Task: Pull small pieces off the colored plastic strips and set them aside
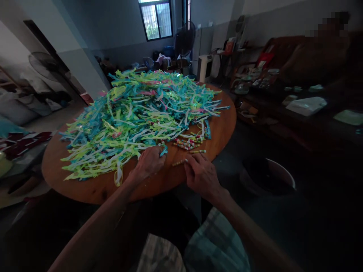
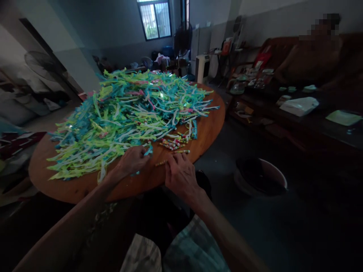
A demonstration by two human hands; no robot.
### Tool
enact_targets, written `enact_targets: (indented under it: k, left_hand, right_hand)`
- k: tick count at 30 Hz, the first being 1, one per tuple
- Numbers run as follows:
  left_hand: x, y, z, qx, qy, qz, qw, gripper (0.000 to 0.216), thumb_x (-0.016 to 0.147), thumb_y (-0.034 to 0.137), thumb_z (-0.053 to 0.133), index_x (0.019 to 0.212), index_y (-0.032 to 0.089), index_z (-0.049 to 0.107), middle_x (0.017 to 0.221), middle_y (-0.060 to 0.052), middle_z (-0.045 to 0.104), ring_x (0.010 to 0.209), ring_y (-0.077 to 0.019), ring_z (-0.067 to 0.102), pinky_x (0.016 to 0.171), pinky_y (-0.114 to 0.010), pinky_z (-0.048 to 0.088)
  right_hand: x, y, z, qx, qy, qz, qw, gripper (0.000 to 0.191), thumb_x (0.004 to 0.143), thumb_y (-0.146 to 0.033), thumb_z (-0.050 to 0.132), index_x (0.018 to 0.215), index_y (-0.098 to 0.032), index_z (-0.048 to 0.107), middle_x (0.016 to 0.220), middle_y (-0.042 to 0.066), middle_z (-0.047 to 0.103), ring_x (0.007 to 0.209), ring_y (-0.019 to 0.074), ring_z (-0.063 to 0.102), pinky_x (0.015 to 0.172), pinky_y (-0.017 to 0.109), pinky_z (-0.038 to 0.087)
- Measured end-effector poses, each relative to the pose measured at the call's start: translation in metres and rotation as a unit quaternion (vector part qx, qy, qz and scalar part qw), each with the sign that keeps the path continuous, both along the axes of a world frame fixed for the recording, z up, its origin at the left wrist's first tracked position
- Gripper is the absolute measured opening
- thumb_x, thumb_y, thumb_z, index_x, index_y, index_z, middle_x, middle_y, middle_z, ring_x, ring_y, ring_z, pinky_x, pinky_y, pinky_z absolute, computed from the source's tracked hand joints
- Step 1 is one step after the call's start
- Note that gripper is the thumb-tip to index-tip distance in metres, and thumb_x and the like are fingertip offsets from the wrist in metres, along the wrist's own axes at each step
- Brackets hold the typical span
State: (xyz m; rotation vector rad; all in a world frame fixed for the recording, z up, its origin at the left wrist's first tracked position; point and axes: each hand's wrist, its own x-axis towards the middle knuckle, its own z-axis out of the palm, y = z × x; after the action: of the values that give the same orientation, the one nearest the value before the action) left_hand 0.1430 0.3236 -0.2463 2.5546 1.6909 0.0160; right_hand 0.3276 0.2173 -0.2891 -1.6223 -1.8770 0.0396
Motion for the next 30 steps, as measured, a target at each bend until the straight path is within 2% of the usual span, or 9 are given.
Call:
enact_targets:
  k: [5,8,11,14,19,23,26,28,30]
  left_hand:
    - [0.004,-0.020,0.014,0.018,0.064,-0.032,0.997,0.025,0.093,0.021,0.042,0.106,0.018,0.062,0.091,-0.009,0.067,0.077,-0.0210,0.061,0.066,-0.030,0.037]
    - [0.005,-0.033,0.018,0.002,0.098,-0.055,0.994,0.027,0.093,0.023,0.043,0.109,0.020,0.064,0.099,-0.010,0.068,0.081,-0.0229,0.063,0.066,-0.030,0.039]
    - [-0.004,-0.040,0.020,0.001,0.087,-0.063,0.994,0.027,0.096,0.030,0.041,0.105,0.022,0.065,0.097,-0.009,0.069,0.085,-0.0239,0.065,0.068,-0.031,0.042]
    - [-0.017,-0.041,0.019,0.035,0.058,-0.063,0.996,0.028,0.097,0.036,0.042,0.107,0.021,0.064,0.103,-0.010,0.070,0.089,-0.0246,0.067,0.071,-0.031,0.044]
    - [-0.024,-0.046,0.011,0.003,0.033,-0.066,0.997,0.024,0.092,0.034,0.050,0.108,0.022,0.062,0.091,-0.007,0.072,0.080,-0.0248,0.068,0.065,-0.031,0.041]
    - [-0.027,-0.053,0.009,-0.020,-0.047,-0.073,0.996,0.020,0.093,0.024,0.044,0.104,0.021,0.061,0.084,-0.004,0.070,0.077,-0.0204,0.067,0.068,-0.030,0.043]
    - [-0.038,-0.056,0.007,0.008,-0.082,-0.147,0.986,0.030,0.092,0.019,0.043,0.116,0.019,0.061,0.107,-0.009,0.068,0.096,-0.0224,0.065,0.082,-0.033,0.048]
    - [-0.044,-0.056,0.004,0.029,-0.080,-0.210,0.974,0.040,0.090,0.021,0.050,0.129,0.019,0.057,0.129,-0.013,0.060,0.117,-0.0272,0.058,0.096,-0.040,0.048]
    - [-0.044,-0.054,-0.001,0.037,-0.067,-0.249,0.965,0.047,0.089,0.023,0.055,0.136,0.021,0.053,0.141,-0.013,0.053,0.127,-0.0303,0.049,0.104,-0.045,0.044]
  right_hand:
    - [-0.020,0.007,0.007,-0.094,-0.027,-0.100,0.990,0.034,0.101,-0.043,0.045,0.104,-0.017,0.065,0.096,0.011,0.067,0.090,0.0248,0.063,0.075,0.033,0.044]
    - [-0.030,0.017,0.014,-0.124,-0.055,-0.115,0.984,0.035,0.100,-0.042,0.044,0.096,-0.016,0.066,0.096,0.013,0.068,0.086,0.0261,0.065,0.072,0.034,0.043]
    - [-0.030,0.023,0.016,-0.146,-0.061,-0.095,0.983,0.022,0.094,-0.032,0.051,0.090,-0.016,0.067,0.095,0.013,0.068,0.088,0.0271,0.066,0.071,0.035,0.044]
    - [-0.022,0.024,0.016,-0.145,-0.067,-0.056,0.986,0.012,0.087,-0.021,0.055,0.093,-0.017,0.065,0.097,0.012,0.068,0.089,0.0258,0.064,0.072,0.034,0.044]
    - [-0.013,0.019,0.016,-0.126,-0.085,0.015,0.988,0.022,0.081,-0.008,0.055,0.101,-0.014,0.062,0.105,0.014,0.064,0.096,0.0260,0.060,0.078,0.034,0.043]
    - [-0.009,0.011,0.014,-0.118,-0.100,0.066,0.986,0.029,0.077,-0.004,0.056,0.103,-0.014,0.063,0.109,0.014,0.060,0.101,0.0258,0.055,0.080,0.034,0.042]
    - [-0.004,0.002,0.011,-0.110,-0.080,0.081,0.987,0.025,0.083,-0.005,0.054,0.105,-0.015,0.063,0.107,0.013,0.058,0.098,0.0242,0.054,0.078,0.033,0.041]
    - [-0.001,-0.002,0.008,-0.102,-0.040,0.091,0.990,0.022,0.087,-0.006,0.051,0.103,-0.015,0.062,0.104,0.012,0.058,0.095,0.0226,0.054,0.078,0.032,0.041]
    - [0.003,-0.004,0.005,-0.086,0.025,0.104,0.990,0.021,0.091,-0.006,0.046,0.101,-0.014,0.062,0.101,0.012,0.058,0.092,0.0211,0.055,0.080,0.032,0.042]
